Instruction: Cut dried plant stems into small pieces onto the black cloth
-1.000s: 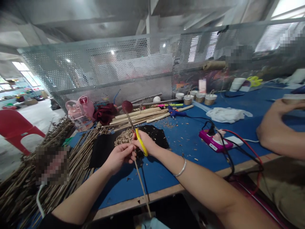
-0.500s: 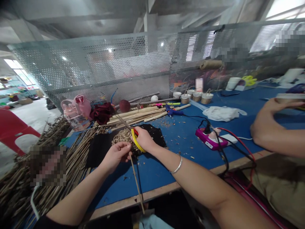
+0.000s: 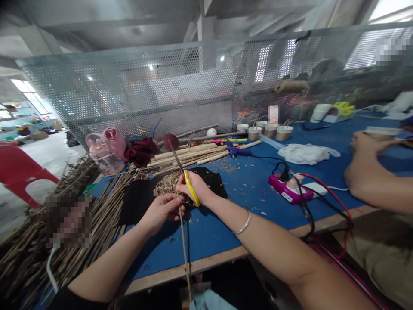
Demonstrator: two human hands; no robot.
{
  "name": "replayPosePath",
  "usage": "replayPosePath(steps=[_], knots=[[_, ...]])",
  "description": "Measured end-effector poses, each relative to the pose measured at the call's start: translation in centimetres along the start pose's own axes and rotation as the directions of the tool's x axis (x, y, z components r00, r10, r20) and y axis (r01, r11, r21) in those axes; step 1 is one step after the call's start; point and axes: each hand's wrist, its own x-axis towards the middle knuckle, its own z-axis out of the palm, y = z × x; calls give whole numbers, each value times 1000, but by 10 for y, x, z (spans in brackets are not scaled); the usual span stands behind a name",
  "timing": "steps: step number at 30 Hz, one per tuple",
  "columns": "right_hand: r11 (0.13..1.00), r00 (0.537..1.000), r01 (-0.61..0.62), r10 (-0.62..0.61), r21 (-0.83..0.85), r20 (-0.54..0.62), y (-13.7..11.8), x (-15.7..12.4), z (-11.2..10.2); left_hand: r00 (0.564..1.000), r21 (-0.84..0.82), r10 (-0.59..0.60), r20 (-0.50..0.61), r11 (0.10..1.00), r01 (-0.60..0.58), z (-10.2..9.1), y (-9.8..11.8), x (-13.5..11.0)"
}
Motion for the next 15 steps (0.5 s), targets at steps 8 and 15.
replayPosePath(steps=[8, 15], knots=[[966, 996, 71, -83, -247, -37, -3, -1, -4, 997, -34, 47, -64, 998, -49, -3, 3, 2], [804, 997, 79, -51, -589, 64, -14, -5, -19, 968, -91, 171, -185, 977, -190, -7, 7, 2]])
